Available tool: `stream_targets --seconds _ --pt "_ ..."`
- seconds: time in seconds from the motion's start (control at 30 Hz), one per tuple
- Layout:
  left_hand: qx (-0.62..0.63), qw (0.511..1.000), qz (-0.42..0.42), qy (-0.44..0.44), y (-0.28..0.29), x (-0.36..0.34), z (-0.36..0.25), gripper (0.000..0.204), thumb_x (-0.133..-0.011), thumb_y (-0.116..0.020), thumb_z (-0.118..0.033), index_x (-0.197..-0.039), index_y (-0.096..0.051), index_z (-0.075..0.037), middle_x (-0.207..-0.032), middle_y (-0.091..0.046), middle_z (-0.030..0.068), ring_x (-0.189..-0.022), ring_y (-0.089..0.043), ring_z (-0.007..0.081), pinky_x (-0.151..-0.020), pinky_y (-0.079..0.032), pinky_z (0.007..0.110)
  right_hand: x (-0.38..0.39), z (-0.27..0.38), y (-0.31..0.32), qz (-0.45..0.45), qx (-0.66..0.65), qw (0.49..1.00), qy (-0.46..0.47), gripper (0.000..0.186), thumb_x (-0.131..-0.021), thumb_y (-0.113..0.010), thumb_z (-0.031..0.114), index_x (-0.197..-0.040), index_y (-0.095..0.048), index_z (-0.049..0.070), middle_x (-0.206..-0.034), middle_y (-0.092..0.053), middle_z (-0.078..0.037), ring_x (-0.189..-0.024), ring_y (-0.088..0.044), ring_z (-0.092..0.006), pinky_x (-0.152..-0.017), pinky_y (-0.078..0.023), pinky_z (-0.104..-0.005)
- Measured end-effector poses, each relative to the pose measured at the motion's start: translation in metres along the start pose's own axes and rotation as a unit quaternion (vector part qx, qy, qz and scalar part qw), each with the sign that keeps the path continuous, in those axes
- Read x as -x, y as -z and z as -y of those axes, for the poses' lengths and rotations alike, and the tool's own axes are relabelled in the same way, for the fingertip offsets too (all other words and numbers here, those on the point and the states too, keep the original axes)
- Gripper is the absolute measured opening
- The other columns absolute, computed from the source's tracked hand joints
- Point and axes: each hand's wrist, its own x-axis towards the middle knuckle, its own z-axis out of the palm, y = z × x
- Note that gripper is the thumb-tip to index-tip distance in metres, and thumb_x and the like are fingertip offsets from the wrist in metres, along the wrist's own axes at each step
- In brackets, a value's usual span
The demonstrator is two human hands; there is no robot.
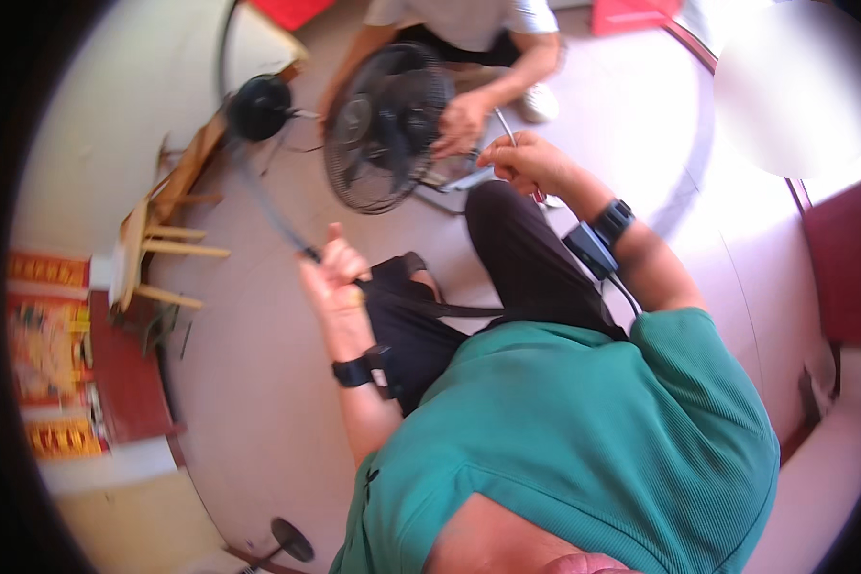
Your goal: The person assembles a fan by placing a circular plastic frame onto the fan's front grille and then securing it onto the motor housing.
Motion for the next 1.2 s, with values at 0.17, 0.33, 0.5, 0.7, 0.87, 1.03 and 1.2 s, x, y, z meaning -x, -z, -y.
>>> stream_targets --seconds 0.17,0.33,0.5,0.7,0.87,1.03,1.2 --pt "-0.237 0.957 0.013 -0.165 -0.012 0.001 -0.036 0.067 -0.089 -0.04 -0.06 -0.109 -0.058 0.0 -0.047 -0.022 -0.0039 -0.039 -0.017 0.0063 -0.038 -0.018 0.021 0.007 -0.122 0.126 -0.302 -0.004 0.95 -0.076 0.016 -0.081 -0.055 0.013 -0.076 -0.056 -0.002 -0.049 -0.043 -0.004 -0.033 -0.039 -0.0153 -0.027 -0.03 -0.0337" --pt "-0.304 0.908 0.016 -0.288 -0.036 0.019 -0.086 0.051 -0.092 -0.042 -0.053 -0.079 -0.056 -0.006 -0.045 -0.023 -0.0024 -0.037 -0.018 0.0086 -0.038 -0.019 0.023 -0.008 -0.198 0.142 -0.3 0.096 0.93 -0.191 0.018 -0.078 -0.055 0.014 -0.066 -0.05 0.003 -0.05 -0.046 -0.006 -0.036 -0.042 -0.0169 -0.029 -0.032 -0.0361" --pt "-0.309 0.878 0.024 -0.365 -0.087 0.022 -0.098 0.052 -0.092 -0.045 -0.051 -0.057 -0.032 -0.015 -0.052 -0.022 -0.0037 -0.043 -0.02 0.0094 -0.042 -0.019 0.025 -0.034 -0.252 0.163 -0.303 0.116 0.935 -0.145 0.016 -0.079 -0.055 0.014 -0.071 -0.056 0.0 -0.051 -0.049 -0.006 -0.037 -0.047 -0.0169 -0.032 -0.037 -0.0343" --pt "-0.302 0.902 0.099 -0.291 -0.071 0.09 -0.134 0.024 -0.079 -0.053 -0.02 -0.063 -0.037 -0.012 -0.051 -0.027 -0.0016 -0.047 -0.031 0.0106 -0.049 -0.027 0.026 0.03 -0.342 0.165 -0.273 0.259 0.878 -0.297 0.028 -0.076 -0.051 0.018 -0.088 -0.064 -0.004 -0.074 -0.064 -0.02 -0.061 -0.064 -0.0302 -0.057 -0.054 -0.0399" --pt "-0.298 0.923 0.078 -0.231 -0.069 0.022 -0.101 0.025 -0.078 -0.053 -0.021 -0.062 -0.035 -0.015 -0.047 -0.023 -0.0027 -0.043 -0.027 0.0104 -0.047 -0.023 0.026 0.177 -0.468 0.17 -0.397 0.112 0.809 -0.419 0.03 -0.075 -0.051 0.014 -0.096 -0.065 -0.002 -0.096 -0.064 -0.025 -0.092 -0.063 -0.0379 -0.08 -0.049 -0.044" --pt "-0.409 0.879 0.049 -0.242 -0.09 0.02 -0.104 0.03 -0.079 -0.052 -0.022 -0.059 -0.03 -0.017 -0.056 -0.021 -0.0033 -0.05 -0.026 0.0101 -0.049 -0.024 0.026 0.276 -0.481 0.152 -0.563 0.126 0.67 -0.468 0.052 -0.075 -0.058 0.038 -0.111 -0.064 0.001 -0.114 -0.06 -0.024 -0.111 -0.054 -0.0368 -0.096 -0.04 -0.0401" --pt "-0.31 0.916 0.047 -0.251 -0.114 -0.034 -0.069 0.053 -0.085 -0.048 -0.06 -0.068 -0.041 -0.01 -0.054 -0.023 -0.0032 -0.044 -0.023 0.0093 -0.041 -0.021 0.024 0.288 -0.531 0.17 -0.606 0.215 0.655 -0.397 0.053 -0.07 -0.07 0.042 -0.098 -0.065 -0.003 -0.101 -0.064 -0.025 -0.1 -0.059 -0.0391 -0.089 -0.046 -0.0426"
